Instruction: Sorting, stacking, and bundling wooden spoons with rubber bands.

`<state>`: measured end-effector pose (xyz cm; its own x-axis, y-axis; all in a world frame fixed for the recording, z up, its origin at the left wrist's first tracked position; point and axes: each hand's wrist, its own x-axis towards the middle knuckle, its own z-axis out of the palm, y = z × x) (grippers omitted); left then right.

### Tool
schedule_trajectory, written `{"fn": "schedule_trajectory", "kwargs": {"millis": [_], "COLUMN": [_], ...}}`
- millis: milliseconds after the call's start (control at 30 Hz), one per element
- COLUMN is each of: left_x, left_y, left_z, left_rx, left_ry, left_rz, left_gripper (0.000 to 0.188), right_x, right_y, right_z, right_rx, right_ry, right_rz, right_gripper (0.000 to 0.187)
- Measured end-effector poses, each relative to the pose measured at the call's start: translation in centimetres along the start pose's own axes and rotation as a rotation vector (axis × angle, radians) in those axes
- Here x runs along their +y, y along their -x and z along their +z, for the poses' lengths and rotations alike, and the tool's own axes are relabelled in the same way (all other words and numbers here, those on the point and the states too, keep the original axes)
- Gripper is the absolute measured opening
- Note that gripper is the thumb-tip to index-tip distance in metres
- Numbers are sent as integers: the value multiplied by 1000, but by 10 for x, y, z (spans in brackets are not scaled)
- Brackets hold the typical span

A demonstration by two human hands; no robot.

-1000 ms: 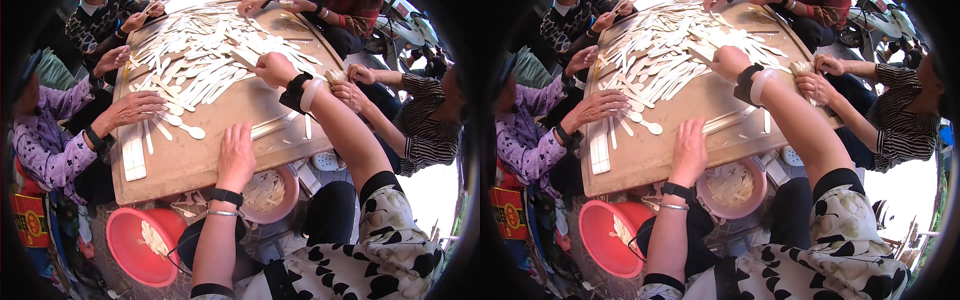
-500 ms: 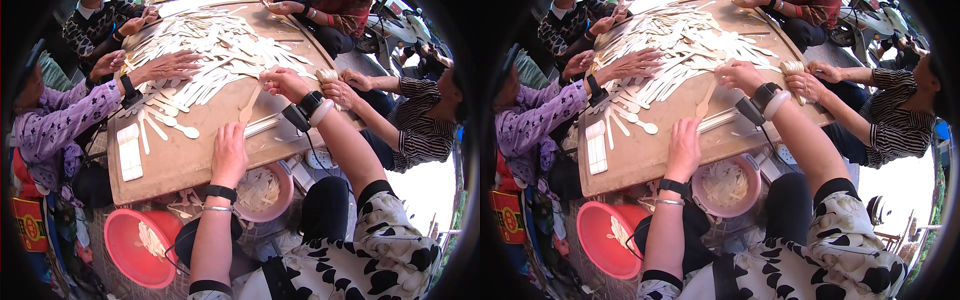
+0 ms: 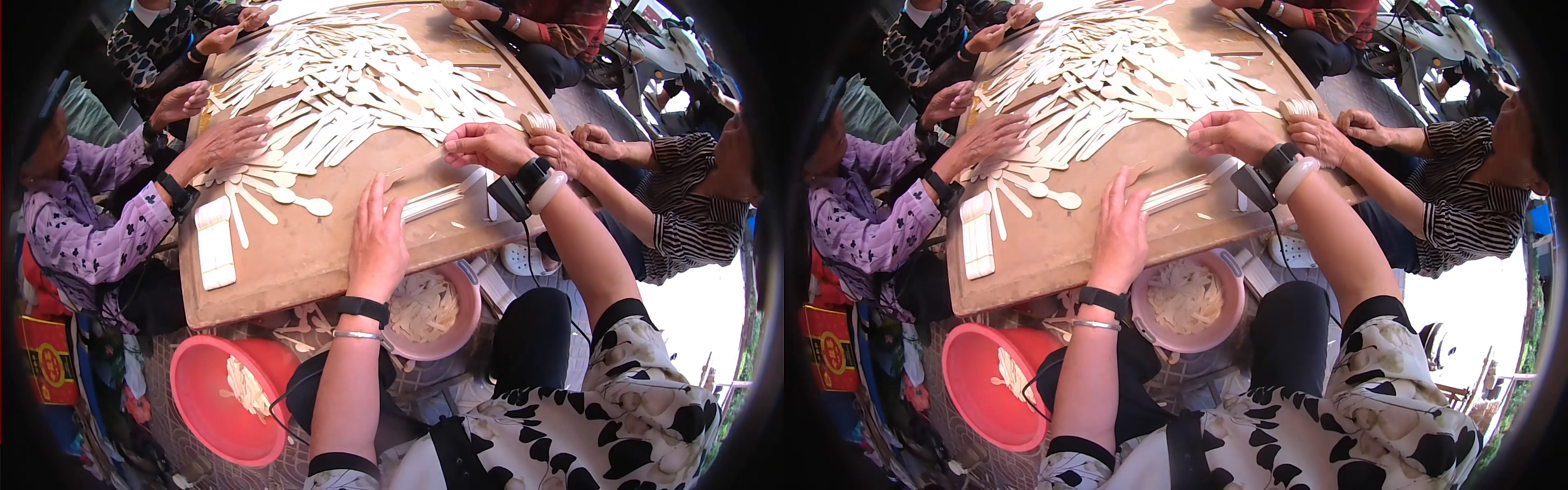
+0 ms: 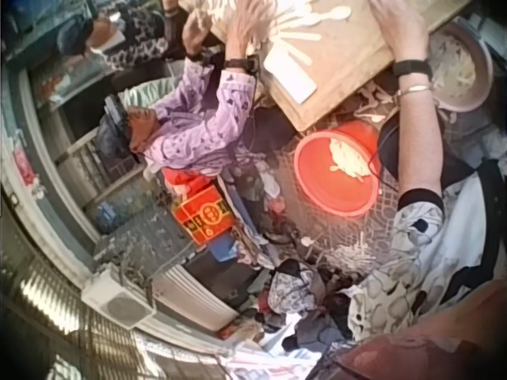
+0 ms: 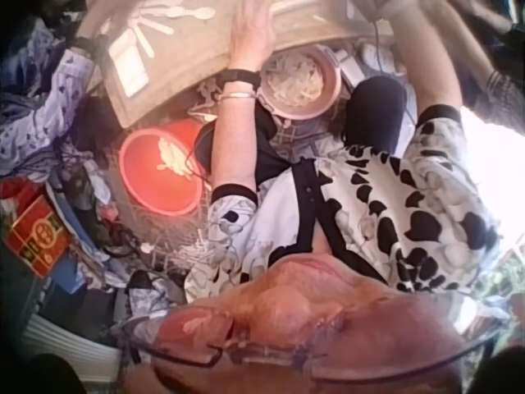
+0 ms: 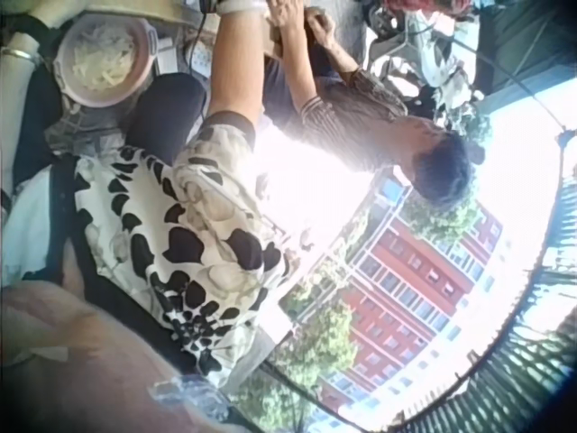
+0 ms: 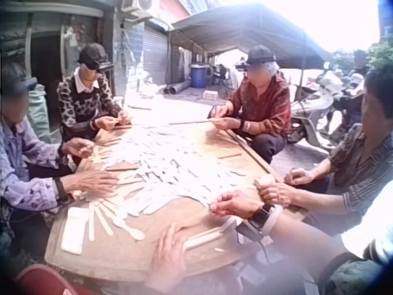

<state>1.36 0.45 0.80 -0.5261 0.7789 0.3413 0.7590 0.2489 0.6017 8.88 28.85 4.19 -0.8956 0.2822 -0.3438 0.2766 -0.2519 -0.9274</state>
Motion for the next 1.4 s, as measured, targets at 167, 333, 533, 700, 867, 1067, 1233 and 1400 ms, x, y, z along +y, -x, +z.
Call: {"fn": "schedule_trajectory", "kwargs": {"millis": [167,333,533,700,867,1067,1233,1400], "left_x": [2,4,3,4,5,-5,2,3], "left_y": [0,-1,1,-1,-2,-1,0,-1], "left_z": [2,-4,-4,-7,-4,3,-5,-4], "left_rx": [54,-2,-31,-31,2,107,-61,-44], "left_ry": [-51,-8,-6,29,9,-97,-50,-115], "left_rz": [6,-18,-48,-42,-16,123,-18,38], "left_gripper": [30,32,34,34,33,37,43,46], "right_x": [3,-1,-2,-3,-4,-3,-16,-15], "right_y": [8,13,11,-1,-18,-30,-31,-58], "right_z": [-6,-8,-19,-14,19,44,52,33], "right_rx": [-91,-153,203,312,188,-93,-72,472], "right_ry": [50,110,58,69,297,782,1334,1448], "right_rz": [39,87,27,24,172,218,-234,-527], "right_gripper": [17,15,18,17,13,18,19,14]}}
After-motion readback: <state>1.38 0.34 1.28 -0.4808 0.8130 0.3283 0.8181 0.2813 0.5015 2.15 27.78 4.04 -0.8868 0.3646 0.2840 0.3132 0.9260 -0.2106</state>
